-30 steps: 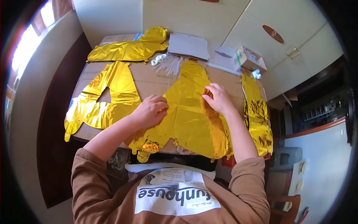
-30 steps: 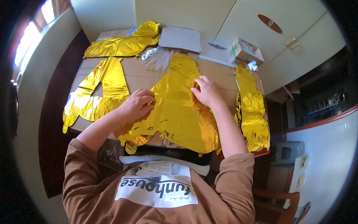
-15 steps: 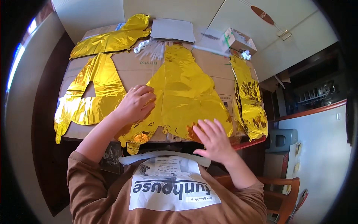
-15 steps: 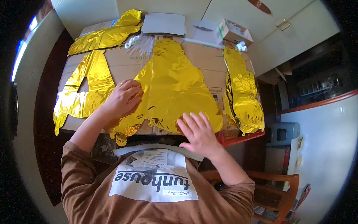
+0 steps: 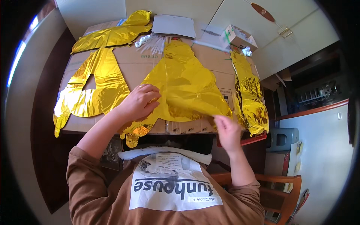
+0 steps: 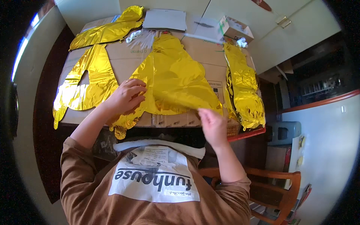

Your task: Folding gold foil decorations and placing them into cardboard backings with instructional inserts.

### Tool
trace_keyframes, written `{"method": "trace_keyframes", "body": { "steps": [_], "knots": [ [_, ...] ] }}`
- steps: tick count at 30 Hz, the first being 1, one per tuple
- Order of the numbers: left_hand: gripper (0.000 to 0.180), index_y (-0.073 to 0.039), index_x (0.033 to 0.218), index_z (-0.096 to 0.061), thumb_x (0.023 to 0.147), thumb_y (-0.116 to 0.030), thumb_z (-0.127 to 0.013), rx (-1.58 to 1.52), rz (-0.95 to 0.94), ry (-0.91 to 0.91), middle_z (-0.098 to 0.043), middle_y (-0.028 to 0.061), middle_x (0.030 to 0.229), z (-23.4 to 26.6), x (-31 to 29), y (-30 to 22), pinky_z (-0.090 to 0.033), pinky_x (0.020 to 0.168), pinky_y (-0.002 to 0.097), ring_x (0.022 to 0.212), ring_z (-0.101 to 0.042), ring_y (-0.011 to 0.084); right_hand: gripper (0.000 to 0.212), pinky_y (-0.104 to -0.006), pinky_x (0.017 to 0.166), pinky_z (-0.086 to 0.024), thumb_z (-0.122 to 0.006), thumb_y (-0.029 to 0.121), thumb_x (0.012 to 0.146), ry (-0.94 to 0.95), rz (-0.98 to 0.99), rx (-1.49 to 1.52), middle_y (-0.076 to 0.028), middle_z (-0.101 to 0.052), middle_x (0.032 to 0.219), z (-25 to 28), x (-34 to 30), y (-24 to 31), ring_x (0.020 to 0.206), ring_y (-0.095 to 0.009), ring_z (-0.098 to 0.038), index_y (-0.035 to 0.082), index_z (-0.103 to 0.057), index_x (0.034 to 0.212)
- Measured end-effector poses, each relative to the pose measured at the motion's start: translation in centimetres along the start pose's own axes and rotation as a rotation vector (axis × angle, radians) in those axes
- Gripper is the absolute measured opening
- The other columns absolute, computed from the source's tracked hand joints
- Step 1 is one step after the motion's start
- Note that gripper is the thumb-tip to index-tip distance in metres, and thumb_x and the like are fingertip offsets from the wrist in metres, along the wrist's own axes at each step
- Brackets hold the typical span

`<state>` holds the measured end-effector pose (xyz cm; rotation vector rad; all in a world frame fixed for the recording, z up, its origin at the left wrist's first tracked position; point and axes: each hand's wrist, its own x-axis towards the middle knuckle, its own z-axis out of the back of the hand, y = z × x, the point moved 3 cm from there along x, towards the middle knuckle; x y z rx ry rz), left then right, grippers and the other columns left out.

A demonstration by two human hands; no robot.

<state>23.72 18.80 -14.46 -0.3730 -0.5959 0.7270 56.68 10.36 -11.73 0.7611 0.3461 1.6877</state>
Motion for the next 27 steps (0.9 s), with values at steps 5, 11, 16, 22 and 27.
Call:
{"method": "trace_keyframes", "body": {
  "steps": [5,11,16,22,27],
  "knots": [
    [0.021,0.0,0.104,-0.069,0.088,-0.014,-0.07,-0.044,0.019,-0.053,-0.066,0.0162,0.11,0.2,0.5,-0.1,-0.053,0.089,0.0424,0.101,-0.065,0.036,0.016,-0.0257,0.063,-0.049,-0.074,0.014,0.089,-0.116,-0.276,0.319,-0.004,-0.071,0.074,0.8,2.3,-3.3,0.068,-0.007,-0.06,-0.002,-0.072,0.092],
    [0.022,0.0,0.104,-0.069,0.087,-0.015,-0.07,-0.165,0.323,-0.128,-0.067,0.016,0.108,1.9,2.2,0.6,-0.053,0.089,0.0425,0.1,-0.065,0.0353,0.016,-0.0459,0.096,-0.051,-0.081,0.012,0.077,0.014,0.304,-0.135,-0.007,-0.075,0.088,-0.4,1.1,0.3,0.084,-0.023,-0.072,0.006,-0.071,0.087],
    [0.023,-0.002,0.104,-0.07,0.086,-0.017,-0.071,0.032,0.011,-0.16,-0.067,0.0157,0.112,0.0,3.4,1.1,-0.051,0.091,0.0446,0.104,-0.063,0.0359,0.037,-0.0526,0.108,-0.04,-0.08,0.042,0.078,0.22,0.429,-0.167,-0.011,-0.074,0.1,-1.7,0.6,1.5,0.101,-0.028,-0.07,0.009,-0.073,0.093],
    [0.023,-0.007,0.099,-0.071,0.083,-0.023,-0.072,0.131,-0.046,-0.051,-0.065,0.0098,0.11,-1.9,2.7,2.2,-0.047,0.094,0.0425,0.109,-0.06,0.0301,0.035,-0.0456,0.101,-0.045,-0.074,0.037,0.087,0.185,0.362,-0.08,-0.013,-0.074,0.101,-1.2,3.8,0.9,0.098,-0.031,-0.069,0.005,-0.074,0.1],
    [0.026,-0.008,0.105,-0.069,0.083,-0.02,-0.074,0.136,-0.045,-0.029,-0.063,0.0109,0.116,-1.8,2.1,2.0,-0.046,0.097,0.0441,0.115,-0.057,0.032,0.043,-0.0417,0.104,-0.044,-0.064,0.04,0.095,0.3,0.317,0.012,-0.019,-0.069,0.12,-2.3,7.9,1.5,0.114,-0.036,-0.063,0.002,-0.071,0.114]
  ]
}}
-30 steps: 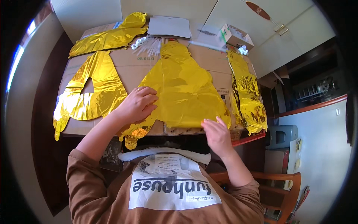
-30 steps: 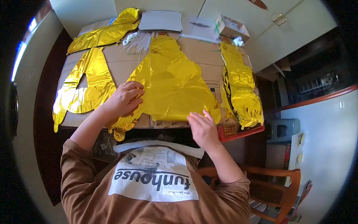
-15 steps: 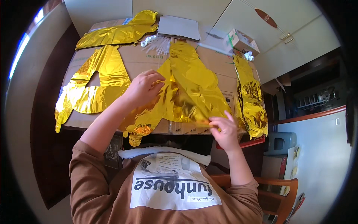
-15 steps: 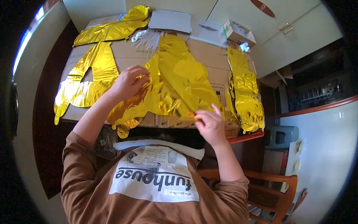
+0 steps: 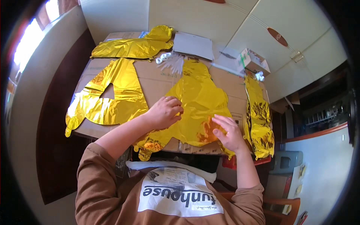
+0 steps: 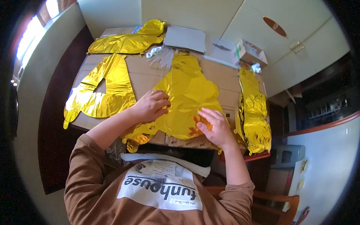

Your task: Folding gold foil decorations and placing them into cardboard backings with instructional inserts.

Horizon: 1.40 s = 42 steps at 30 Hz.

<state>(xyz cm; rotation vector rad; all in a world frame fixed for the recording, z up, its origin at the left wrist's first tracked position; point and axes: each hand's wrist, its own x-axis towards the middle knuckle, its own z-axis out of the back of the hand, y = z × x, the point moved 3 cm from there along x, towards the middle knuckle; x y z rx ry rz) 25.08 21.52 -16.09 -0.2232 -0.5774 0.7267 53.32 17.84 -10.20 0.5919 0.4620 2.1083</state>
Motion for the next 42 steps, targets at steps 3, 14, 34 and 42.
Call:
{"method": "trace_keyframes", "body": {
  "steps": [3,14,34,42],
  "knots": [
    [0.025,-0.008,0.105,-0.069,0.082,-0.019,-0.074,0.0,-0.015,-0.024,-0.062,0.01,0.114,0.0,0.1,-0.1,-0.046,0.095,0.0436,0.114,-0.057,0.0312,0.044,-0.0405,0.107,-0.043,-0.062,0.039,0.097,0.322,-0.132,0.307,-0.019,-0.064,0.13,2.1,1.9,-0.6,0.12,-0.036,-0.06,0.002,-0.069,0.12],
    [0.03,-0.008,0.11,-0.067,0.083,-0.019,-0.075,-0.087,0.023,-0.095,-0.062,0.011,0.115,0.8,0.2,0.1,-0.047,0.093,0.0436,0.109,-0.059,0.0322,0.062,-0.0543,0.114,-0.03,-0.071,0.038,0.087,0.122,0.166,-0.389,-0.019,-0.047,0.148,-5.4,5.8,-2.7,0.136,-0.039,-0.043,0.007,-0.054,0.138],
    [0.017,-0.01,0.1,-0.07,0.089,-0.019,-0.062,0.501,0.18,0.08,-0.064,0.0108,0.1,5.0,14.5,27.8,-0.054,0.085,0.0424,0.096,-0.063,0.0323,0.05,-0.0428,0.096,-0.04,-0.078,0.043,0.078,0.147,0.316,-0.377,-0.01,-0.062,0.111,-1.8,15.1,-1.9,0.101,-0.029,-0.057,0.009,-0.068,0.113],
    [0.025,-0.001,0.081,-0.072,0.084,-0.026,-0.073,0.023,0.573,-0.241,-0.068,0.0172,0.083,6.8,14.0,28.7,-0.053,0.074,0.0403,0.08,-0.066,0.0336,0.044,-0.044,0.095,-0.041,-0.076,0.04,0.08,0.261,0.26,-0.396,-0.009,-0.062,0.107,-4.7,15.9,-2.7,0.102,-0.03,-0.058,0.009,-0.069,0.111]
  ]
}}
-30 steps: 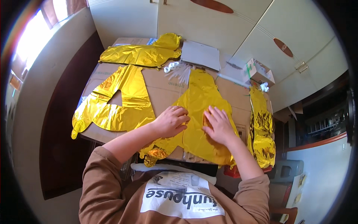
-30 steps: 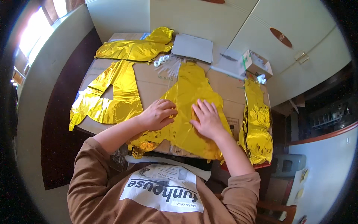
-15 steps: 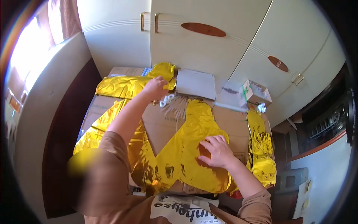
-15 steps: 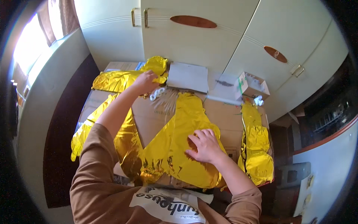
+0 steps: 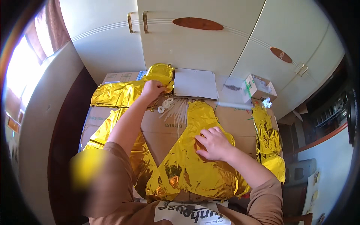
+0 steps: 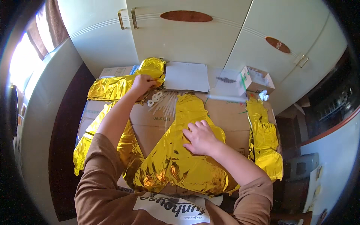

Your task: Folding gold foil decorations and placing them into cardboard backings with instructional inserts.

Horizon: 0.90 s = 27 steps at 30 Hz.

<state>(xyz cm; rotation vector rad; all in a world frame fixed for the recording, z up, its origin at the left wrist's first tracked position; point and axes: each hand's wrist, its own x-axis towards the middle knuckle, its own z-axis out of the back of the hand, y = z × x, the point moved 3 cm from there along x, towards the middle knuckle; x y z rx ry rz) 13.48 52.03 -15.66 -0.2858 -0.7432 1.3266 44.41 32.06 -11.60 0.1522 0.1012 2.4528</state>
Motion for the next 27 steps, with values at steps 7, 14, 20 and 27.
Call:
{"method": "trace_keyframes", "body": {
  "steps": [7,14,20,27],
  "knots": [
    [0.024,-0.003,0.088,-0.072,0.087,-0.027,-0.072,-0.025,0.093,-0.172,-0.068,0.0175,0.074,1.5,0.1,0.5,-0.053,0.069,0.0429,0.07,-0.065,0.0369,0.034,-0.0459,0.097,-0.043,-0.063,0.039,0.091,0.005,-0.03,0.098,-0.011,-0.068,0.105,2.4,6.8,-3.0,0.101,-0.029,-0.064,0.011,-0.072,0.108],
    [0.028,-0.011,0.116,-0.058,0.088,-0.008,-0.059,0.263,-0.61,-0.105,-0.07,0.0131,0.095,0.8,-1.0,-0.4,-0.058,0.071,0.0446,0.083,-0.069,0.0362,0.021,-0.0465,0.097,-0.047,-0.06,0.021,0.09,-0.245,-0.152,0.051,-0.011,-0.066,0.118,-1.3,20.6,-7.5,0.111,-0.033,-0.06,0.011,-0.074,0.101],
    [0.015,-0.004,0.091,-0.071,0.08,-0.008,-0.061,0.239,-0.532,0.023,-0.066,0.0137,0.1,-0.5,-1.1,-1.7,-0.055,0.084,0.0418,0.092,-0.066,0.0328,0.023,-0.0464,0.101,-0.044,-0.058,0.014,0.085,-0.157,-0.27,0.042,-0.012,-0.06,0.123,-4.4,24.6,-8.3,0.121,-0.034,-0.052,0.01,-0.074,0.101],
    [0.013,-0.002,0.086,-0.071,0.081,-0.012,-0.064,0.328,-0.503,0.099,-0.064,0.0138,0.092,-1.2,-0.1,-0.4,-0.054,0.085,0.0417,0.09,-0.064,0.0334,0.024,-0.0473,0.099,-0.047,-0.06,0.018,0.085,-0.313,-0.269,0.205,-0.015,-0.061,0.125,-5.8,24.6,-9.7,0.115,-0.037,-0.056,0.008,-0.074,0.101]
  ]
}}
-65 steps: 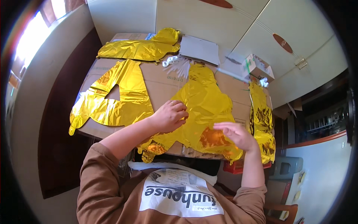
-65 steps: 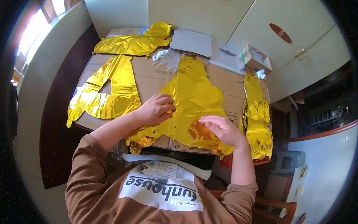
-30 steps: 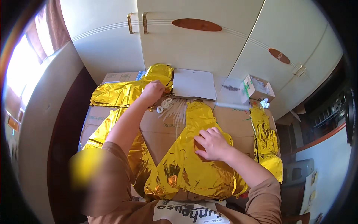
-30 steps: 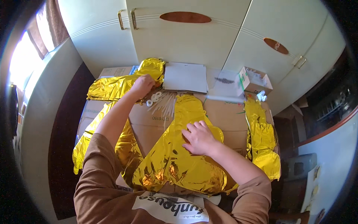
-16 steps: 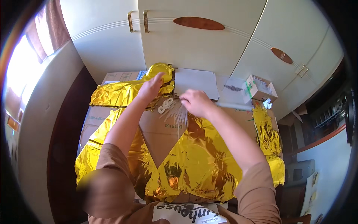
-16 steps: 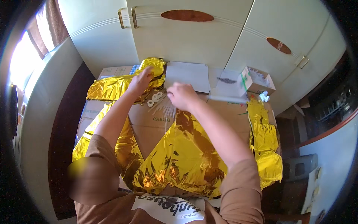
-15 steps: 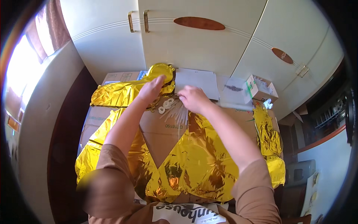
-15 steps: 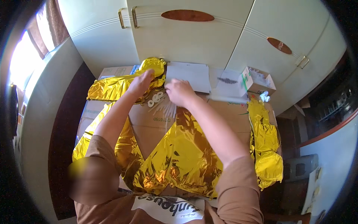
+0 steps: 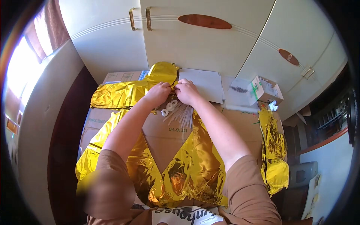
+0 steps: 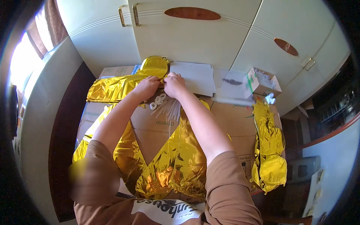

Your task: Folding gold foil decorations and placing them into cardboard backings with instructional inserts.

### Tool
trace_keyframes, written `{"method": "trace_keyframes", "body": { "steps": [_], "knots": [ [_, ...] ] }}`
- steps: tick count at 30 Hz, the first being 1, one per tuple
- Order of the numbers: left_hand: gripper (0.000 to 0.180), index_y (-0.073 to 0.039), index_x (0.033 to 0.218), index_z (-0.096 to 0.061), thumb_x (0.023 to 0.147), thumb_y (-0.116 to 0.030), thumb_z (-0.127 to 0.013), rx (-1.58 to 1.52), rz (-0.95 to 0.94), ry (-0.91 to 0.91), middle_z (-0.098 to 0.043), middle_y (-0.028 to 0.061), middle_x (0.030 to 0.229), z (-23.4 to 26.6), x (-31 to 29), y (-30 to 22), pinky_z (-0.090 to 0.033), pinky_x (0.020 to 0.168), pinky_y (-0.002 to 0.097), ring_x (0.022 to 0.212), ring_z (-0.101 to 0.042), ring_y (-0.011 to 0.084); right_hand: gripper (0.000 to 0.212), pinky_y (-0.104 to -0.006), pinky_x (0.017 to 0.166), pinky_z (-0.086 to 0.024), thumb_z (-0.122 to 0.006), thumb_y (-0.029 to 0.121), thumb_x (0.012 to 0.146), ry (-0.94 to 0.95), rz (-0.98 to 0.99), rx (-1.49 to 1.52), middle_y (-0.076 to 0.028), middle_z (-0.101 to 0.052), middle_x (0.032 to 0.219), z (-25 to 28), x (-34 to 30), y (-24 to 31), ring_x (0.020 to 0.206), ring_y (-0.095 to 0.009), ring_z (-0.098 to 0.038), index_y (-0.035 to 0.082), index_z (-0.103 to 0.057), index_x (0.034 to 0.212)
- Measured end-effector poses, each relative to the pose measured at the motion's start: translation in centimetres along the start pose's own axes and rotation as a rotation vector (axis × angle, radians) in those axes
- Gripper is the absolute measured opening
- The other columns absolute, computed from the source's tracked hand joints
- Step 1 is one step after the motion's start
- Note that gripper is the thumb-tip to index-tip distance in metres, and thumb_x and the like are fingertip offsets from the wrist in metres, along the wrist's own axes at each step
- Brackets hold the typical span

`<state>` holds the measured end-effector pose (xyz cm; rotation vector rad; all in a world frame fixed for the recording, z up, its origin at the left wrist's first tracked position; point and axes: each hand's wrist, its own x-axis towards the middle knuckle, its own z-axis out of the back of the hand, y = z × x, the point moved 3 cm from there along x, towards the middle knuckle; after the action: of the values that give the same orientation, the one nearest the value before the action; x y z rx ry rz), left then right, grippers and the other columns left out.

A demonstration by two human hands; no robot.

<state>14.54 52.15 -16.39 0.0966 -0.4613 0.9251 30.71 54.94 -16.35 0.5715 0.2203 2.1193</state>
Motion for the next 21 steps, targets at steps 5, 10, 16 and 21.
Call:
{"method": "trace_keyframes", "body": {
  "steps": [5,10,16,21],
  "knots": [
    [0.021,-0.001,0.089,-0.074,0.086,-0.021,-0.069,-0.306,0.333,-0.125,-0.069,0.0159,0.09,1.0,-0.1,0.2,-0.054,0.079,0.0406,0.085,-0.067,0.0319,0.024,-0.0474,0.097,-0.048,-0.061,0.019,0.085,-0.016,0.019,-0.061,-0.015,-0.061,0.123,0.0,-0.5,-0.4,0.114,-0.036,-0.057,0.008,-0.074,0.102],
    [0.029,-0.003,0.096,-0.076,0.088,-0.03,-0.073,-0.593,0.747,-0.039,-0.067,0.0142,0.073,2.4,-0.4,1.0,-0.054,0.07,0.0361,0.068,-0.066,0.0223,0.022,-0.0471,0.103,-0.043,-0.061,0.017,0.085,0.002,-0.008,-0.091,-0.015,-0.062,0.118,0.7,-0.9,0.9,0.116,-0.035,-0.055,0.007,-0.074,0.099],
    [0.027,-0.001,0.095,-0.076,0.085,-0.027,-0.076,-0.623,0.737,-0.248,-0.068,0.0076,0.07,1.2,-0.8,3.1,-0.051,0.064,0.0314,0.064,-0.061,0.0142,0.022,-0.0452,0.109,-0.035,-0.059,0.017,0.084,-0.144,0.297,-0.243,-0.013,-0.064,0.112,0.9,-0.6,2.7,0.117,-0.031,-0.054,0.006,-0.074,0.096],
    [0.022,-0.001,0.093,-0.074,0.082,-0.019,-0.079,-0.865,0.741,-0.459,-0.068,0.0037,0.077,2.6,-1.0,4.7,-0.05,0.062,0.0293,0.067,-0.059,0.0105,0.025,-0.044,0.107,-0.036,-0.056,0.019,0.084,0.249,0.265,-0.357,-0.01,-0.066,0.111,-0.3,0.0,5.3,0.113,-0.029,-0.059,0.01,-0.075,0.098]
  ]
}}
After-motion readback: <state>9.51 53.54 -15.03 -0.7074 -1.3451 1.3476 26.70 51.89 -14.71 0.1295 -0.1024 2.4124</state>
